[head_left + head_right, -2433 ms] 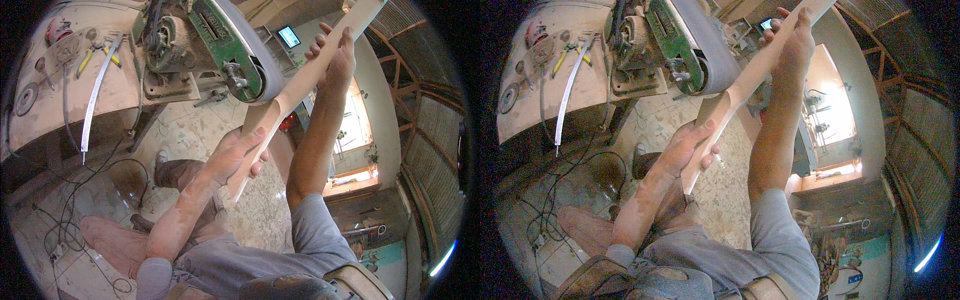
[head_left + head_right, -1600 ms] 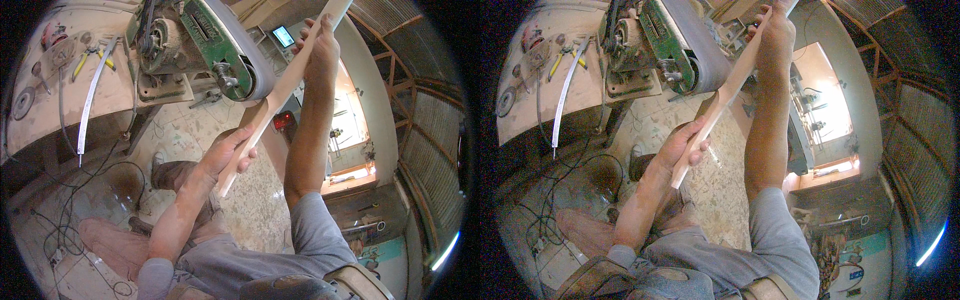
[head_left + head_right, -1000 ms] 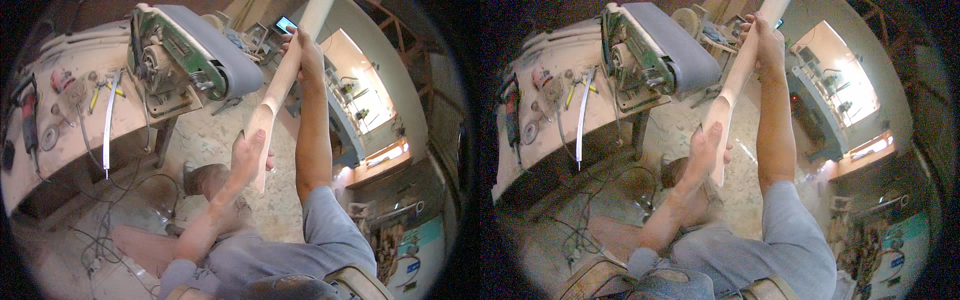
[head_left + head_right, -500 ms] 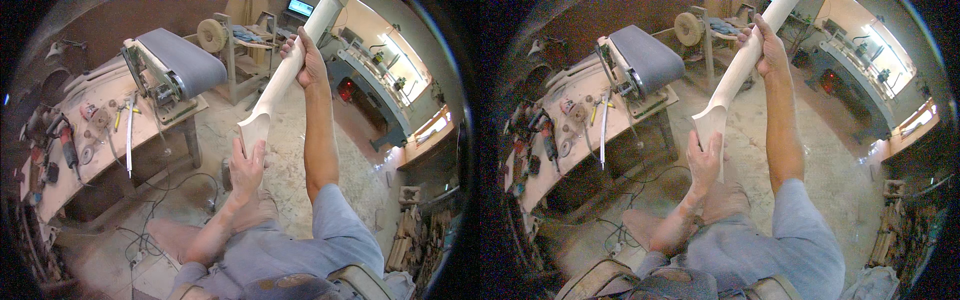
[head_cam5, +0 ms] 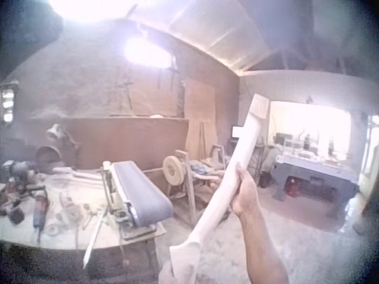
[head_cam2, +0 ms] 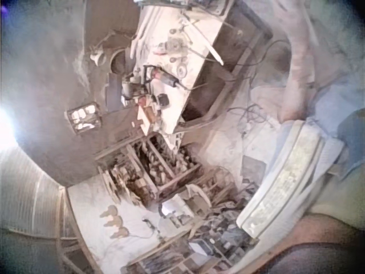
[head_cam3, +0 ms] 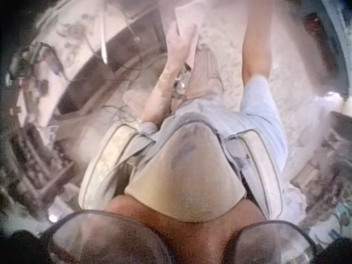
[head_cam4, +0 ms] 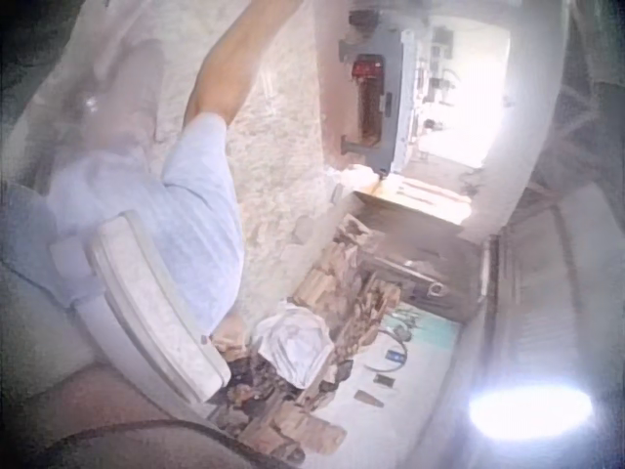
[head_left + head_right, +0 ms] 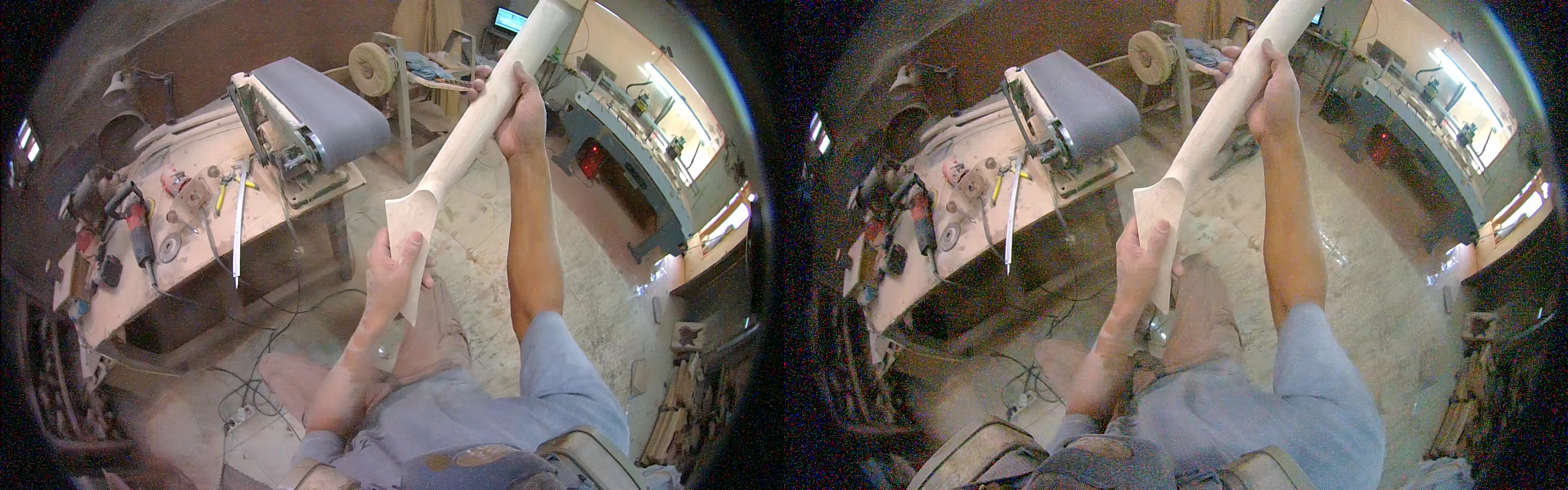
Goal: The person shapes a wooden guitar neck on a stationary belt sander, turning the object to sand the back and the heel, and then holds it up to inspect the profile.
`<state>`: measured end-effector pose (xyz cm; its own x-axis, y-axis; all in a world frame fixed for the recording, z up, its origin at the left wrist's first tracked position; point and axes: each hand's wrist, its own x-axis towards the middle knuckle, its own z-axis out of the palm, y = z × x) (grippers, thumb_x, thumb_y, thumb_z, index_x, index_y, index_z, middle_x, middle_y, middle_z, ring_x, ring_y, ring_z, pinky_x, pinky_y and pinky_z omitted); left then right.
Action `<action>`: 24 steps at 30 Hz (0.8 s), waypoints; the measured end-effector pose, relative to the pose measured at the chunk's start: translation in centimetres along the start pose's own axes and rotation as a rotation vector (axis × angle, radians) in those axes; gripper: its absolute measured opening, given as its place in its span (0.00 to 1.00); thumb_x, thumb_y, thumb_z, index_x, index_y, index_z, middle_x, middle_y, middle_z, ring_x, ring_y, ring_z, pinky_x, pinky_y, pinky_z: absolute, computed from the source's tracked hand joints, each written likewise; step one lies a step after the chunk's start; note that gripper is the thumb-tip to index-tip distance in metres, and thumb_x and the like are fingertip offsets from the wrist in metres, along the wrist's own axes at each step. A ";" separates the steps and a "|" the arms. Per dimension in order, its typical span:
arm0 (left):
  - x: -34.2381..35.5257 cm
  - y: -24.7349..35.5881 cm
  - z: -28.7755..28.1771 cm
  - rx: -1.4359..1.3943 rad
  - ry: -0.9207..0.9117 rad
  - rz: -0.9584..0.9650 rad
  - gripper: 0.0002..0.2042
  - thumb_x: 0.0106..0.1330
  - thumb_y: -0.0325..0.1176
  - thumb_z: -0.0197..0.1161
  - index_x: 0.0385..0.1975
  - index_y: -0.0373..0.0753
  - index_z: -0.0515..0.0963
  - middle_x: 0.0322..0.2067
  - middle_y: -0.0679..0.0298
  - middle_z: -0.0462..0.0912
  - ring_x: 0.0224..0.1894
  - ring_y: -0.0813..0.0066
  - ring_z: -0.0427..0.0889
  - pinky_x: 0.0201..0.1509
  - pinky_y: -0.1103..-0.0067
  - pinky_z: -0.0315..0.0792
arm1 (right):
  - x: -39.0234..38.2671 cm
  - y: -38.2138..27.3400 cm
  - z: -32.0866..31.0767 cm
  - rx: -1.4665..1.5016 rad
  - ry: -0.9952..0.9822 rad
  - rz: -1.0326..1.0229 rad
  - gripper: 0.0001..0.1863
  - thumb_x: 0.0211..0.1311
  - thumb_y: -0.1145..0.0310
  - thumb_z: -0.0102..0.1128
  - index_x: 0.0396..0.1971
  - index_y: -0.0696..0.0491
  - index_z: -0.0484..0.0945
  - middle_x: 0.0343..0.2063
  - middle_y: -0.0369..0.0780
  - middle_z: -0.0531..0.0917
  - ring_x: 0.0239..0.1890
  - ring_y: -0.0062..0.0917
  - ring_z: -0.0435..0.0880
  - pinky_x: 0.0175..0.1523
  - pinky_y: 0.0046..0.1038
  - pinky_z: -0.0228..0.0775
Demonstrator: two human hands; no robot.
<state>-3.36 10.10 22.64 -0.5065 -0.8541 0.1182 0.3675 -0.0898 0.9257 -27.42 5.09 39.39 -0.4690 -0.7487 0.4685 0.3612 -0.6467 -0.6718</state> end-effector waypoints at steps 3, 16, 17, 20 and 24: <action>0.9 0.2 -1.8 -0.138 -0.112 -0.134 0.22 0.74 0.48 0.60 0.47 0.31 0.69 0.27 0.54 0.84 0.17 0.72 0.82 0.18 0.78 0.77 | 0.7 0.8 1.9 -0.047 -0.044 -0.062 0.14 0.73 0.62 0.50 0.46 0.58 0.65 0.34 0.45 0.78 0.31 0.31 0.78 0.36 0.35 0.76; 7.0 -0.1 -10.7 -0.201 -0.351 -0.301 0.32 0.70 0.58 0.60 0.55 0.31 0.71 0.27 0.58 0.80 0.18 0.75 0.80 0.18 0.81 0.76 | 2.8 6.0 11.4 -0.551 0.079 -0.308 0.14 0.74 0.63 0.50 0.47 0.57 0.62 0.33 0.43 0.75 0.30 0.28 0.76 0.32 0.30 0.76; 7.4 -0.1 -11.0 -0.200 -0.358 -0.297 0.32 0.69 0.58 0.61 0.55 0.31 0.72 0.26 0.58 0.80 0.17 0.75 0.80 0.17 0.80 0.76 | 2.6 6.2 12.4 -0.610 0.070 -0.351 0.15 0.75 0.63 0.49 0.49 0.57 0.61 0.35 0.44 0.74 0.32 0.29 0.75 0.34 0.30 0.76; 8.3 0.6 -11.6 -0.234 -0.425 -0.296 0.32 0.68 0.59 0.62 0.49 0.29 0.74 0.26 0.58 0.80 0.17 0.75 0.81 0.18 0.80 0.76 | 1.7 6.1 14.5 -0.718 0.116 -0.402 0.15 0.74 0.65 0.50 0.50 0.59 0.60 0.36 0.45 0.72 0.33 0.28 0.74 0.34 0.30 0.75; 9.3 -0.6 -11.9 -0.313 -0.484 -0.307 0.32 0.67 0.60 0.63 0.46 0.29 0.75 0.26 0.57 0.80 0.17 0.74 0.81 0.17 0.80 0.75 | 1.6 6.5 15.0 -0.760 0.082 -0.428 0.16 0.73 0.67 0.51 0.50 0.60 0.59 0.37 0.44 0.71 0.32 0.27 0.72 0.33 0.30 0.74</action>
<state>0.97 -3.93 18.88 -0.8919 -0.4448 0.0814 0.3228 -0.5004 0.8033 -13.75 -2.47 44.36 -0.5087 -0.4317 0.7449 -0.4803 -0.5758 -0.6616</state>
